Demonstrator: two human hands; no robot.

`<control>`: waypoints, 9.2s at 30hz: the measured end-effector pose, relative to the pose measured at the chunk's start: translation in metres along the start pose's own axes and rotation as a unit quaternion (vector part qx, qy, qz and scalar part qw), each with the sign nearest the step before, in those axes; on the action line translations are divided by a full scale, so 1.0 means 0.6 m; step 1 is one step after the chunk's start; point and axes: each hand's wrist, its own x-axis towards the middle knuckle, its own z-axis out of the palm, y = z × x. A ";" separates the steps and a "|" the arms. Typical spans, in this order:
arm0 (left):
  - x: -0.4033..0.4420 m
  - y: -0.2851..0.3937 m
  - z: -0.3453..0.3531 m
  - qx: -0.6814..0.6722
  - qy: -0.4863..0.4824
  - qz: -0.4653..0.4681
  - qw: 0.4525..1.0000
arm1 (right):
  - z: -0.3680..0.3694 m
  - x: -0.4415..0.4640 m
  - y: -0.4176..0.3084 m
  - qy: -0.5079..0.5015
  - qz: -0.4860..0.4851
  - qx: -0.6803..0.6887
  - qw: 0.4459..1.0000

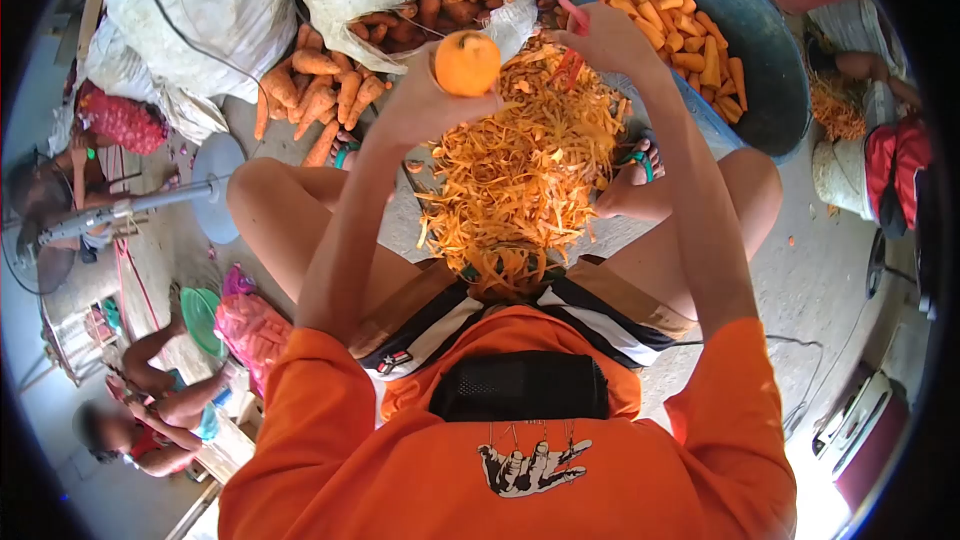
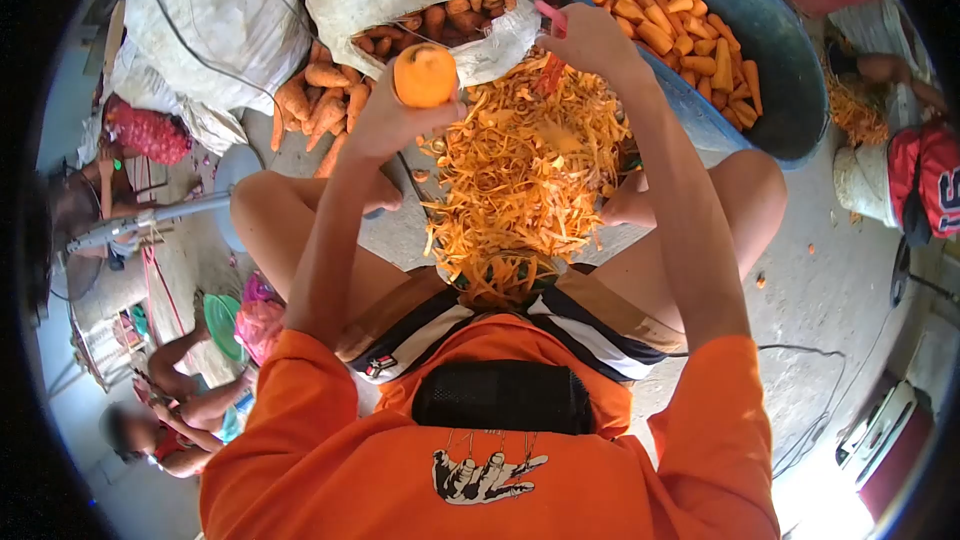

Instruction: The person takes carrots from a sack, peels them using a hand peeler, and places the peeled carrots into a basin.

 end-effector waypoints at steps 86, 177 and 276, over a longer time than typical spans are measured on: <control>0.316 -0.437 -0.347 0.777 -0.041 -0.160 0.608 | -0.235 -0.025 0.082 0.260 0.101 0.089 0.956; 0.010 0.004 0.044 0.055 0.098 -0.027 0.993 | -0.026 -0.078 -0.118 0.083 -0.059 0.045 0.994; -0.014 0.013 0.030 -0.348 0.015 -0.178 0.920 | -0.025 -0.022 -0.110 0.211 -0.164 0.479 0.836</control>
